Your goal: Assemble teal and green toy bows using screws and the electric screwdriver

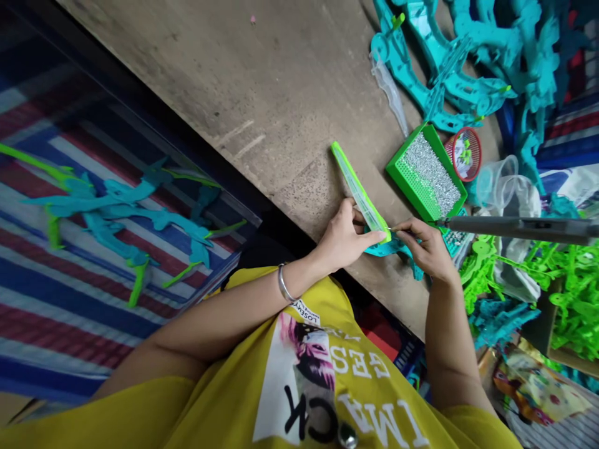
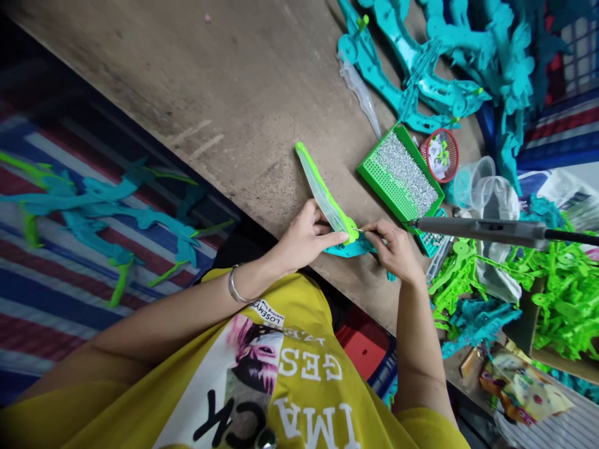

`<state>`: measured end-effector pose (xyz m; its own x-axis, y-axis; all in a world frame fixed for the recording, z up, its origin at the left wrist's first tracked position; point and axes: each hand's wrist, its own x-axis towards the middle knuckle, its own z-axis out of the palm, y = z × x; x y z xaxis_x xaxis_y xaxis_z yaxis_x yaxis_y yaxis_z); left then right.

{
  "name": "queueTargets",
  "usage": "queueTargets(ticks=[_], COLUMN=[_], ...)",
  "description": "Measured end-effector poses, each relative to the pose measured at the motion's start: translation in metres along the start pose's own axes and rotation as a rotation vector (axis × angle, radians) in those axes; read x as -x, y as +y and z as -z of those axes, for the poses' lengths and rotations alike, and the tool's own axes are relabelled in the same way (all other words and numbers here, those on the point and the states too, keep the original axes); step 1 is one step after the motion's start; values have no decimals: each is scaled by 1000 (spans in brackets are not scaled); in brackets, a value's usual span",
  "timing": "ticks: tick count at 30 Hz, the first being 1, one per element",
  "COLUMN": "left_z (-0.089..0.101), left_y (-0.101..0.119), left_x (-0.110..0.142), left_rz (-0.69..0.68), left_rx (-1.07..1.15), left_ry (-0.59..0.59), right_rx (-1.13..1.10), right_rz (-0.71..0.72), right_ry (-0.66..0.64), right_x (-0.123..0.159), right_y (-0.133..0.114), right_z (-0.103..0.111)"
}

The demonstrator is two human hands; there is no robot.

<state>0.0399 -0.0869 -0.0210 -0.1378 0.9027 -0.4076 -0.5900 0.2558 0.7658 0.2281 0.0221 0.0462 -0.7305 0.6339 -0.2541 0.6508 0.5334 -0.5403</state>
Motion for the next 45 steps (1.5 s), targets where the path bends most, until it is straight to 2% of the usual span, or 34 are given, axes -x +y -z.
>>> queueTargets(ticks=[11, 19, 32, 39, 45], left_z=[2, 2, 0, -1, 1], left_y=[-9, -10, -7, -7, -6], left_x=[-1, -4, -7, -6, -7], left_rz=[-22, -27, -41, -31, -46], left_rx=[143, 113, 44, 76, 75], left_ry=[-30, -1, 38, 21, 30], right_rx=[26, 58, 168, 91, 80], right_rz=[54, 27, 52, 40, 23], right_ry=[29, 75, 118, 98, 92], right_x=[0, 4, 6, 2, 1], right_y=[-1, 3, -4, 2, -3], right_z=[-9, -20, -17, -14, -17])
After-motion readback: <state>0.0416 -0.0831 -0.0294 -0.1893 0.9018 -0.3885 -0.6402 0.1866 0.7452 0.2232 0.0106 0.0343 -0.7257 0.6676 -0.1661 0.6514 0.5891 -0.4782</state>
